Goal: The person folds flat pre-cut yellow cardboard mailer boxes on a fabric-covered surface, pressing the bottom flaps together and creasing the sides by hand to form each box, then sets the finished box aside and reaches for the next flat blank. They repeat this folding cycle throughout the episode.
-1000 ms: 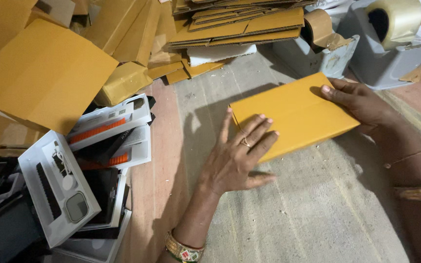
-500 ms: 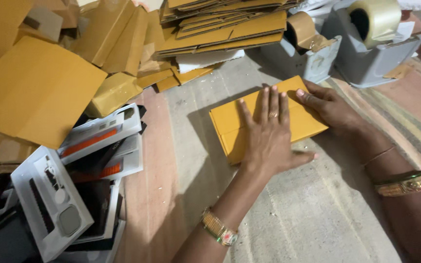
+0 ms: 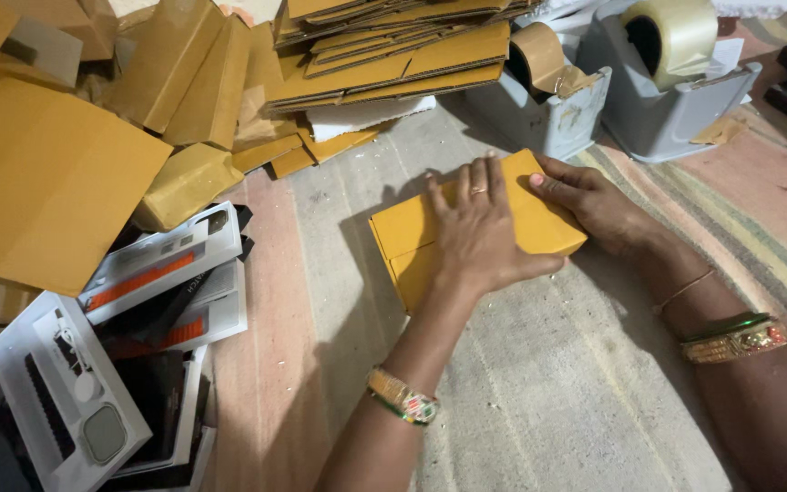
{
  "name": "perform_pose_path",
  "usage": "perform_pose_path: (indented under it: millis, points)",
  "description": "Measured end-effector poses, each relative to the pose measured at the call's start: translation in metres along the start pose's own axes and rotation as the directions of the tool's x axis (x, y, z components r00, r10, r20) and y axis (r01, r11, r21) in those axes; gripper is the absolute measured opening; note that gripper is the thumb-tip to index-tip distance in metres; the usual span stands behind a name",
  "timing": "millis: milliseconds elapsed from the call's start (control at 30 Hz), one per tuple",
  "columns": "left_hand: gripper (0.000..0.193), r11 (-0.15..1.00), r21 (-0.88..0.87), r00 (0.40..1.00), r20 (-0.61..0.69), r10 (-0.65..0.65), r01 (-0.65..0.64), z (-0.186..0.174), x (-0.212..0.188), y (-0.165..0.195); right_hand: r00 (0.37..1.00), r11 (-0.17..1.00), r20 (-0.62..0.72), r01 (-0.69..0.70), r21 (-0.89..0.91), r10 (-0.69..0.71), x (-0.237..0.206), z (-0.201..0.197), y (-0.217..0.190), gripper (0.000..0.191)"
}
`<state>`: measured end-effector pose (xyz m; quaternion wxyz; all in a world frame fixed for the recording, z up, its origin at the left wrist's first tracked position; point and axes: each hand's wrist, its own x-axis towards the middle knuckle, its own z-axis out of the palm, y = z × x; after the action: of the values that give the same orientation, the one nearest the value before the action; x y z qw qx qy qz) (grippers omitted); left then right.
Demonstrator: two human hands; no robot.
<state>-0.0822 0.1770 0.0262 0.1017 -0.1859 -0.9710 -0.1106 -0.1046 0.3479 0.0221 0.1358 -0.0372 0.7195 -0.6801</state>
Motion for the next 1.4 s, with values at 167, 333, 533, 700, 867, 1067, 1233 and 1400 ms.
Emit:
perform_pose_path:
  millis: [167, 333, 533, 700, 867, 1067, 1233, 1400]
  points:
    - [0.156, 0.995, 0.024, 0.992, 0.081, -0.095, 0.093, -0.006, -0.03, -0.032, 0.999, 0.999, -0.023, 0.036, -0.017, -0.037, -0.001, 0.004, 0.0, 0.057]
    - [0.162, 0.993, 0.01, 0.992, 0.052, -0.118, 0.117, -0.013, -0.054, -0.053, 0.999, 0.998, -0.042, 0.011, -0.059, -0.013, -0.005, 0.007, -0.002, 0.057]
    - [0.158, 0.982, -0.037, 0.982, 0.043, -0.184, 0.185, -0.018, -0.083, -0.071, 0.999, 0.999, -0.023, 0.041, 0.015, -0.04, -0.008, 0.008, 0.0, 0.059]
    - [0.138, 0.909, -0.408, 0.957, -0.218, -0.194, 0.091, -0.012, -0.102, -0.087, 0.996, 0.996, -0.018, 0.084, 0.022, -0.083, -0.007, 0.007, 0.002, 0.059]
    - [0.134, 0.402, -0.882, 0.854, 0.001, -0.521, 0.247, -0.004, -0.098, -0.105, 0.996, 0.995, -0.04, 0.082, -0.057, -0.085, -0.006, 0.007, 0.002, 0.059]
    - [0.098, 0.069, -0.984, 0.905, 0.124, -0.407, 0.165, 0.003, -0.099, -0.119, 0.988, 0.957, -0.101, 0.087, -0.278, -0.12, -0.002, 0.014, 0.002, 0.058]
    - [0.094, 0.019, -0.986, 0.897, 0.142, -0.42, 0.165, 0.007, -0.099, -0.126, 0.785, 0.315, 0.069, 0.325, -0.892, -0.615, -0.015, 0.035, -0.01, 0.057]
    - [0.093, -0.031, -0.985, 0.894, 0.17, -0.415, 0.173, 0.01, -0.096, -0.129, 0.82, 0.085, 0.381, 0.456, -0.886, -0.426, -0.044, 0.095, -0.018, 0.079]
